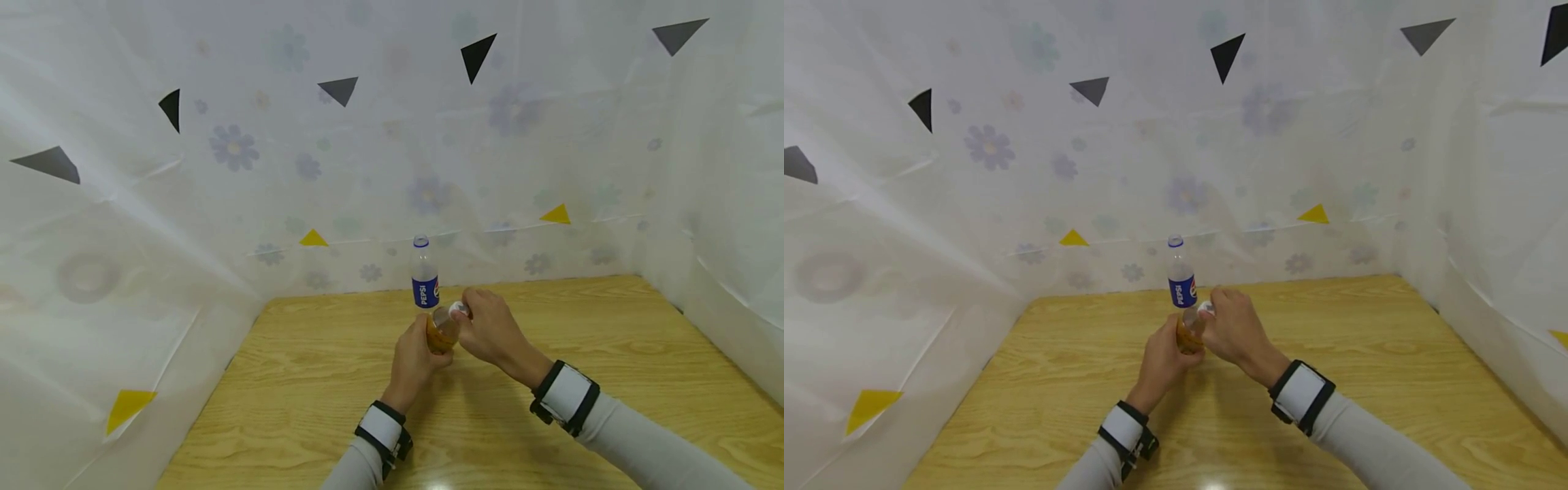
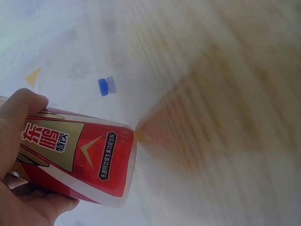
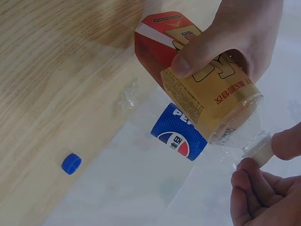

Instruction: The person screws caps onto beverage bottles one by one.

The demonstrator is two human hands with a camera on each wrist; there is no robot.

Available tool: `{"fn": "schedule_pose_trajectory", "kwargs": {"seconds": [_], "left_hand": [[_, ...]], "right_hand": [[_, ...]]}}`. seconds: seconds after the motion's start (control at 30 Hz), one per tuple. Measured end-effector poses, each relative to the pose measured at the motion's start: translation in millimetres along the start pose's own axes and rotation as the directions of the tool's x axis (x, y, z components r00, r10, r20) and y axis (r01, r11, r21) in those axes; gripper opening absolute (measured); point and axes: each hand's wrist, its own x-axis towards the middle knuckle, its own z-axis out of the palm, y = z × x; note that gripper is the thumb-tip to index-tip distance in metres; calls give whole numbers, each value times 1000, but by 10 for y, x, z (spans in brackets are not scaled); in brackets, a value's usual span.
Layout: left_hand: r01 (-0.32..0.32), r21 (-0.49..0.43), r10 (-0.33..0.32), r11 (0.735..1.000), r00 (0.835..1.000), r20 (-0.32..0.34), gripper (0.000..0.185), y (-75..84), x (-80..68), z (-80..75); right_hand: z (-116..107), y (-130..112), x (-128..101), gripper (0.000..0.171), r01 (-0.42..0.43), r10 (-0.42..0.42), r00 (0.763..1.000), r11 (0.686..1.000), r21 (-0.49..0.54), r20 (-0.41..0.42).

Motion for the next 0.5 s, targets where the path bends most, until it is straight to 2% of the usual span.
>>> {"fn": "schedule_pose_trajectory", "kwargs": {"seconds": [0.5], "left_hand": [[-16, 9, 16, 1000, 1000, -9, 64, 6, -26, -21]], "right_hand": [[18, 43, 3, 19, 23, -23, 999, 1000, 10, -24]]}}
